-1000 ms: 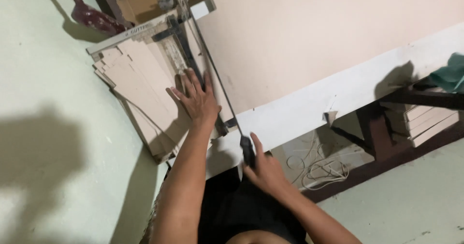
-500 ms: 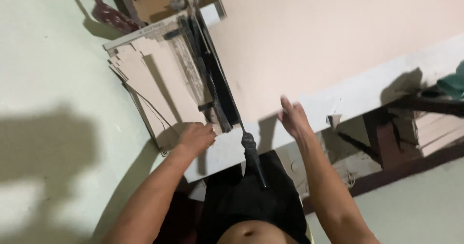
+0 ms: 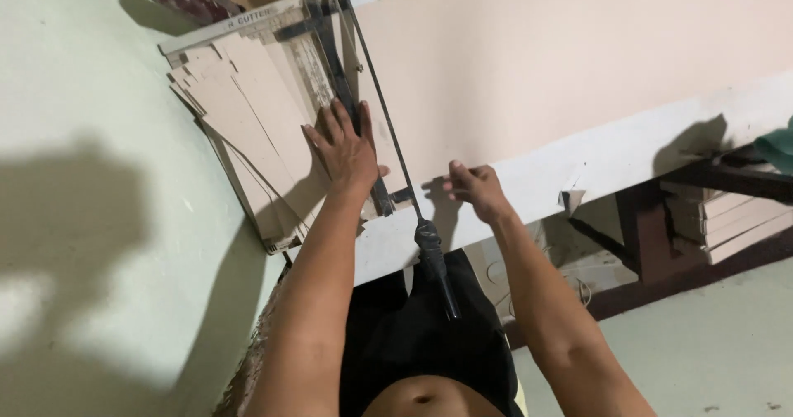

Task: Using a manual paper cutter to cut cardboard sheets into smaller pieces by aligning them and pulling the blade handle.

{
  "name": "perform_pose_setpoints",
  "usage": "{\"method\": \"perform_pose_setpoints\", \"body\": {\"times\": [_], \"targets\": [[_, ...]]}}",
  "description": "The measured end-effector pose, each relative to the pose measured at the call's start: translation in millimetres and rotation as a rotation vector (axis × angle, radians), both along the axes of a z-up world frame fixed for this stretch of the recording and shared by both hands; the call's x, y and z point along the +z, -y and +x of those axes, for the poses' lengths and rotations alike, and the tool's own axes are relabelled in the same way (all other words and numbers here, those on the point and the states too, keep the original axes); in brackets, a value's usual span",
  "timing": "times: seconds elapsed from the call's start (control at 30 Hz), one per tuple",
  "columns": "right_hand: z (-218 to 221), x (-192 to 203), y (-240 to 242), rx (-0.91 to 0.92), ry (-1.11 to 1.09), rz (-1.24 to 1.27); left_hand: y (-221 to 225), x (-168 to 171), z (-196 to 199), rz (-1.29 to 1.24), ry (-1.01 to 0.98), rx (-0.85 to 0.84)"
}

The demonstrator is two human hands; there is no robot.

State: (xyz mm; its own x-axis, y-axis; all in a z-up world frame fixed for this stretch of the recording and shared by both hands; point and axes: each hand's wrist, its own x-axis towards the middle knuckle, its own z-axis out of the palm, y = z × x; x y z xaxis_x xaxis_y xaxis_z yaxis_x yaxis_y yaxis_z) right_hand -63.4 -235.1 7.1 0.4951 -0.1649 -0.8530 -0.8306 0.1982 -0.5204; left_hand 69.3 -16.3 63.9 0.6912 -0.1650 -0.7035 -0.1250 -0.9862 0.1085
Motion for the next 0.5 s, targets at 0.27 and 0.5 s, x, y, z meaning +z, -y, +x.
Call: {"method": "perform_pose_setpoints", "body": {"times": [0.27,0.5], "targets": [[13.5,249.1,-82.7,0.999,-0.065,-0.479,1.2,-30.5,-4.0,0.068,0.036,-0.01],[-76.6,63.6,-98.7,1.05,0.086,-0.707,3.1,-22.8,0.6,0.009,0.011,-0.007]]}}
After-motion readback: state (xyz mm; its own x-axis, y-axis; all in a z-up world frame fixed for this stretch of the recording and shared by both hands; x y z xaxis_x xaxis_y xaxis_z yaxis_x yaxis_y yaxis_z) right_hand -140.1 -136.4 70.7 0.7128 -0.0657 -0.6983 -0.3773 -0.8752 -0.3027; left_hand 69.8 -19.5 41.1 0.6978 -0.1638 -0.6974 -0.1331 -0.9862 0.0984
